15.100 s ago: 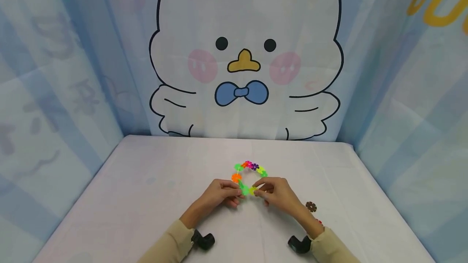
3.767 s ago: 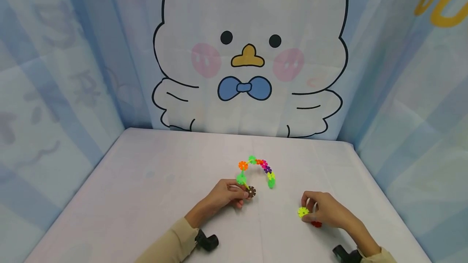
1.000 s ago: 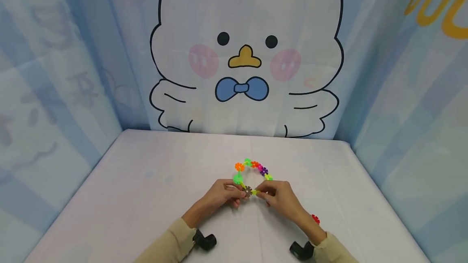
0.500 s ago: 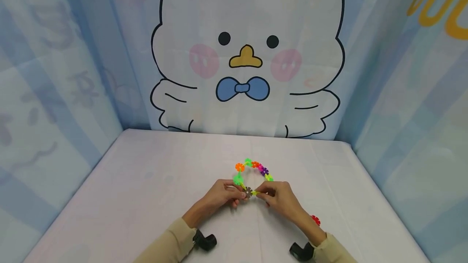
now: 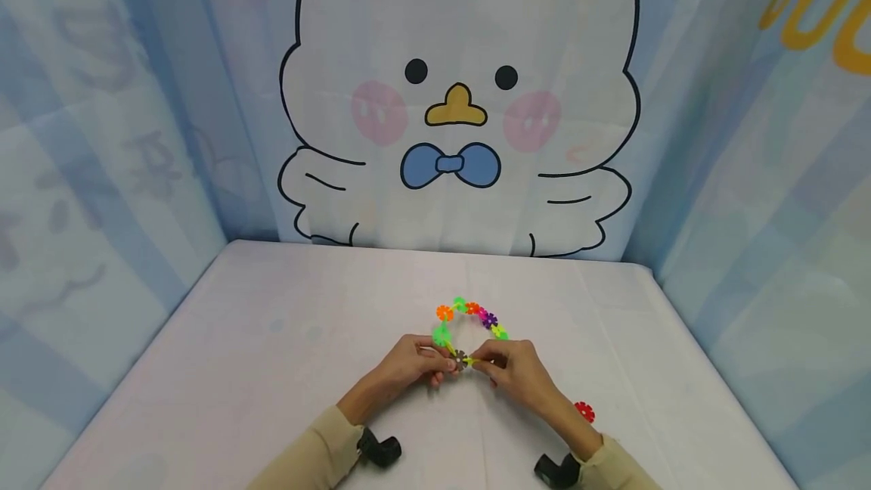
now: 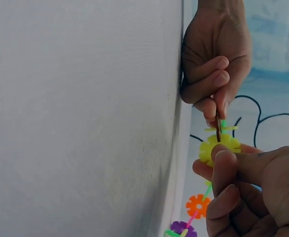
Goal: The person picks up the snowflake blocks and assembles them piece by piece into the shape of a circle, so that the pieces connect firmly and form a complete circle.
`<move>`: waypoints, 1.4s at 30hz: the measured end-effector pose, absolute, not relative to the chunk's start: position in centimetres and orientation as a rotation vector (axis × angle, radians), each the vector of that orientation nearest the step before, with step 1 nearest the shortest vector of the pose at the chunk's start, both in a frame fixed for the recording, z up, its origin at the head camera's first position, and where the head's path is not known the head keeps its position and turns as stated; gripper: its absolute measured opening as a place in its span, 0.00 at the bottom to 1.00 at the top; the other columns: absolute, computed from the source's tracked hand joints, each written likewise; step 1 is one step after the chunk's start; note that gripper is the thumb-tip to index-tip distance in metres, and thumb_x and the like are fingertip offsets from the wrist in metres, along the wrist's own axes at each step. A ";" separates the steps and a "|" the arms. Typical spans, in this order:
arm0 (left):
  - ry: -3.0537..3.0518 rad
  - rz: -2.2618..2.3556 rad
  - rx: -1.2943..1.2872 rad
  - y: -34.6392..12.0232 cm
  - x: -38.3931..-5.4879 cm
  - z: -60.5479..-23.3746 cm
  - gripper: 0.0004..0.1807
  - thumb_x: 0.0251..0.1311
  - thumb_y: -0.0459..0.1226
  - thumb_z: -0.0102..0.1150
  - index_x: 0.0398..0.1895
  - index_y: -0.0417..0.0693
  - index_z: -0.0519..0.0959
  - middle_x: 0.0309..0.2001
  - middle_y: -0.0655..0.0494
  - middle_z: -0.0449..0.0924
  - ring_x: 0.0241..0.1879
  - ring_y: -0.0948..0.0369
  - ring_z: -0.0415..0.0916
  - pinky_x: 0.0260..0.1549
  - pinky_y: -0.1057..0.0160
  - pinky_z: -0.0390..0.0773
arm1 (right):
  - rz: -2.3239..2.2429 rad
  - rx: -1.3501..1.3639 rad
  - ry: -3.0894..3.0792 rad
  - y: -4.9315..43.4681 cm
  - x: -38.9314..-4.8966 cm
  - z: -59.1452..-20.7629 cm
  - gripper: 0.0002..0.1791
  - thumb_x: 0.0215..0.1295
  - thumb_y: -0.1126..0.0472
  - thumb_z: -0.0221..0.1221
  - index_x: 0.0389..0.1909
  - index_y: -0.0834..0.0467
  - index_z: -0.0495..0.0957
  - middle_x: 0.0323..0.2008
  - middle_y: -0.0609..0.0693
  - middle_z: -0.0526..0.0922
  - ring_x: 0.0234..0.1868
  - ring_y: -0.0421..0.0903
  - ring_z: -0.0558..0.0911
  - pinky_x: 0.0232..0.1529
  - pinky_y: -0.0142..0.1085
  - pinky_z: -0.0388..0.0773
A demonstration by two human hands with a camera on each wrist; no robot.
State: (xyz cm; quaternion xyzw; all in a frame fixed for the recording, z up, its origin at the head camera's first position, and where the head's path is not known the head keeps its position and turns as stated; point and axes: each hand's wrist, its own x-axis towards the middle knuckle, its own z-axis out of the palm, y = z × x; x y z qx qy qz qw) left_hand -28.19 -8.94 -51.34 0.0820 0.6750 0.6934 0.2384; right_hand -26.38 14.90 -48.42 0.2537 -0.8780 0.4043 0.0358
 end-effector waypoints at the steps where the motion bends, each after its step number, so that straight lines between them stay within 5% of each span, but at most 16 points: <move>1: 1.849 1.901 0.228 -9.0 -28.2 -51.4 0.11 0.65 0.33 0.71 0.45 0.33 0.85 0.32 0.55 0.91 0.24 0.68 0.78 0.27 0.70 0.82 | 1.238 0.779 -2.696 14.8 -26.4 -48.5 0.05 0.65 0.68 0.71 0.37 0.54 0.91 0.34 0.50 0.93 0.20 0.28 0.75 0.23 0.28 0.79; 18: 1.809 1.932 0.240 -8.4 -27.8 -52.1 0.14 0.67 0.34 0.69 0.51 0.33 0.83 0.38 0.49 0.93 0.26 0.68 0.78 0.28 0.71 0.82 | 1.165 0.633 -2.930 18.3 -25.5 -47.5 0.12 0.65 0.59 0.73 0.48 0.56 0.88 0.44 0.50 0.92 0.28 0.33 0.83 0.29 0.29 0.81; 32: 1.796 1.944 0.257 -8.5 -28.1 -52.3 0.14 0.67 0.33 0.69 0.51 0.32 0.82 0.40 0.46 0.93 0.27 0.67 0.78 0.28 0.71 0.82 | 0.963 0.558 -3.125 27.7 -22.2 -46.1 0.12 0.65 0.57 0.72 0.46 0.57 0.87 0.36 0.43 0.89 0.26 0.32 0.76 0.27 0.29 0.76; 42: 1.812 1.944 0.251 -8.7 -28.2 -52.6 0.15 0.68 0.34 0.69 0.52 0.33 0.82 0.40 0.47 0.93 0.27 0.67 0.78 0.28 0.71 0.82 | 0.846 0.442 -3.207 30.1 -21.2 -46.9 0.15 0.60 0.53 0.76 0.43 0.55 0.87 0.31 0.41 0.83 0.25 0.34 0.70 0.28 0.29 0.72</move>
